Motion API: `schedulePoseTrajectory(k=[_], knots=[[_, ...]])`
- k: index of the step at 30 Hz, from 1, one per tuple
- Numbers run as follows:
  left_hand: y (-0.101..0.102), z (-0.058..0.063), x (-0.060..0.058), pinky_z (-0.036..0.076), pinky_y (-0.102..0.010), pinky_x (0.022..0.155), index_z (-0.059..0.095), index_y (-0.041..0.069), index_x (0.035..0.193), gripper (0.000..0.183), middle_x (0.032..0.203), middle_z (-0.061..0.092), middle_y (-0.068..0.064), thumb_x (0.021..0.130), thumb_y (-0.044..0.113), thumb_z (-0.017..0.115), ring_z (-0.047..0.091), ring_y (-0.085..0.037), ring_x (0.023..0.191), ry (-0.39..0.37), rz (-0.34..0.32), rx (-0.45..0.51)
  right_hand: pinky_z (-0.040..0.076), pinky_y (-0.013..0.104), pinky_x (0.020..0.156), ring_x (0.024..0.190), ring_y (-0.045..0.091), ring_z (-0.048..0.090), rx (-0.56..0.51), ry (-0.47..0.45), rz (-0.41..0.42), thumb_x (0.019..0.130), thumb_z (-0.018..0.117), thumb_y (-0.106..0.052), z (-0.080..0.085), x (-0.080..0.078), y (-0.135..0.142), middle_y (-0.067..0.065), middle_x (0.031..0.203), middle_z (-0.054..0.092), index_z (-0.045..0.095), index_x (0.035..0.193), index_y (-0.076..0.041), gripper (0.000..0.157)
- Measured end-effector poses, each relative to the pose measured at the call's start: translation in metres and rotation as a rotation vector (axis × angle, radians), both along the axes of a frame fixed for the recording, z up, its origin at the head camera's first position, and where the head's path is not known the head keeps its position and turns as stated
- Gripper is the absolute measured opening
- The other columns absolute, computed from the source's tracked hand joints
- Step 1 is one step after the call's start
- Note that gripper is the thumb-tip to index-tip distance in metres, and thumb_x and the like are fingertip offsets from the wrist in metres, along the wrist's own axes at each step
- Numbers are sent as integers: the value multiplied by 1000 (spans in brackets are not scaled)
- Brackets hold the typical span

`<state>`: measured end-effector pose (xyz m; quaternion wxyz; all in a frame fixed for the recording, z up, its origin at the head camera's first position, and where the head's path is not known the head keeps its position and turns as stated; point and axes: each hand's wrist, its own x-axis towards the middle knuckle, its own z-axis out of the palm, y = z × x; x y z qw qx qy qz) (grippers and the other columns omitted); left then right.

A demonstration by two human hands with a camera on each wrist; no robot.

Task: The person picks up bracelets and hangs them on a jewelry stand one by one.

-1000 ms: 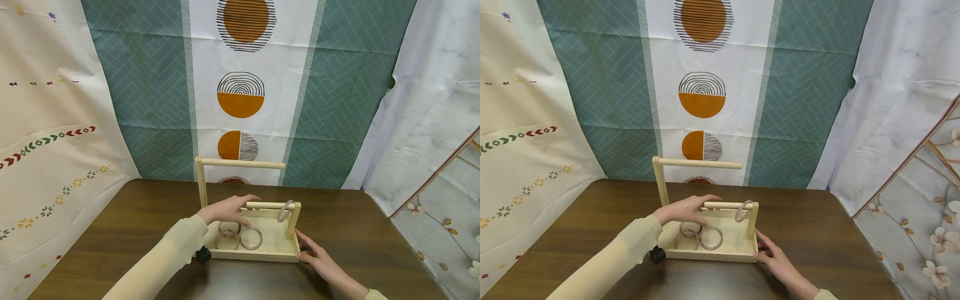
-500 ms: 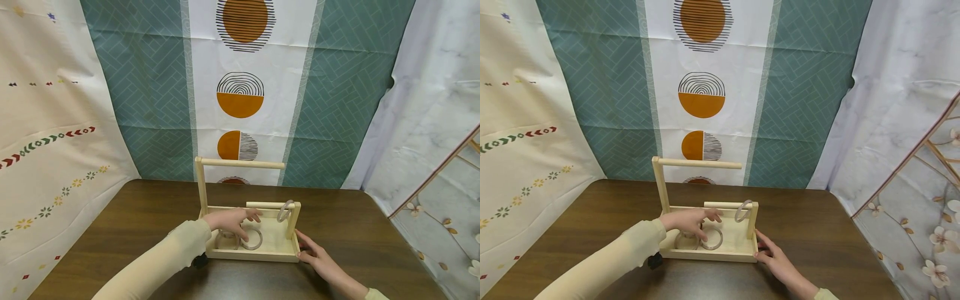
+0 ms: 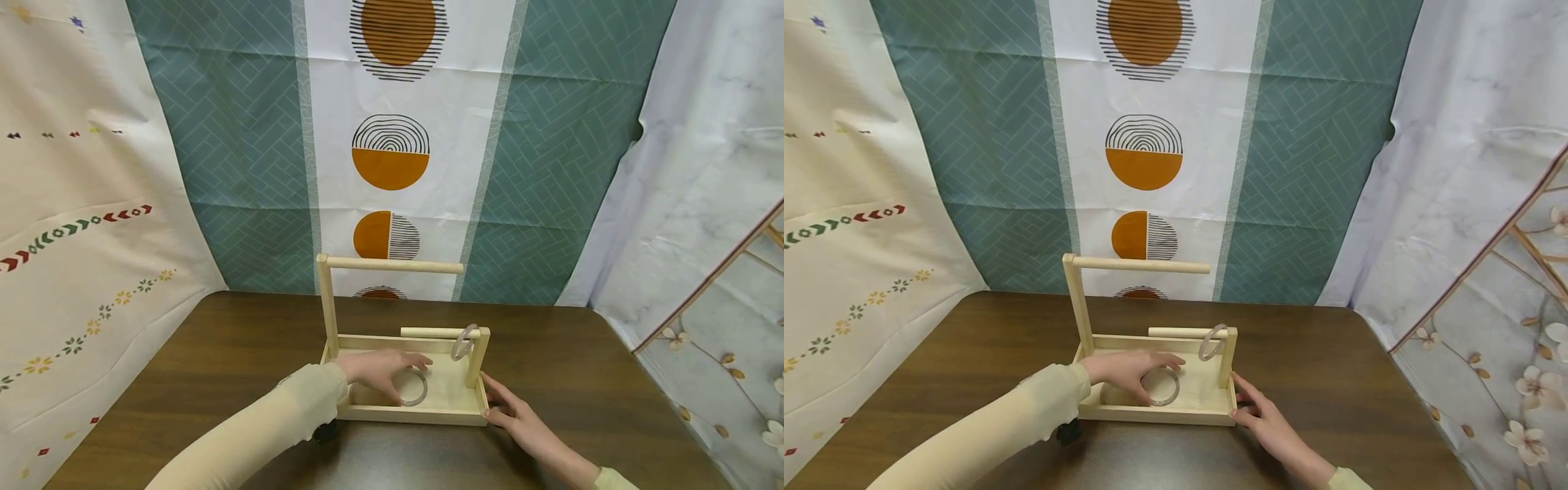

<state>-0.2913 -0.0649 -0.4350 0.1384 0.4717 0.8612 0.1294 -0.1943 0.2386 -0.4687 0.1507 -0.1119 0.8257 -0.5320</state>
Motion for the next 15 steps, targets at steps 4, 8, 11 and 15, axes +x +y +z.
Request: schedulePoseTrajectory(k=[4, 8, 11, 15], knots=[[1, -3, 0, 39, -31, 112, 46, 13, 145, 81, 145, 54, 1, 74, 21, 86, 51, -16, 132, 43, -17, -23, 50, 21, 84, 102, 16, 59, -2, -1, 7, 98, 58, -21, 0, 0, 0, 32, 140, 46, 19, 158, -8, 73], [0, -5, 0, 30, -42, 120, 44, 13, 147, 83, 145, 54, 2, 75, 21, 85, 50, -16, 134, 58, -31, -36, 50, 22, 84, 102, 19, 58, 1, -7, 10, 98, 58, -22, 0, 0, 0, 31, 140, 45, 18, 158, -8, 73], [-1, -5, 0, 24, -47, 123, 43, 13, 148, 84, 145, 54, 3, 76, 21, 85, 49, -17, 135, 57, -30, -45, 50, 22, 84, 102, 19, 59, 3, -10, 8, 98, 58, -22, 0, 0, 0, 31, 139, 46, 18, 158, -8, 74], [-1, -4, 1, 24, -46, 123, 43, 14, 148, 83, 146, 53, 3, 76, 21, 85, 48, -14, 137, 54, -19, -54, 50, 22, 84, 102, 19, 59, 3, -12, 6, 98, 58, -20, -1, 0, 1, 30, 139, 46, 18, 159, -8, 74]])
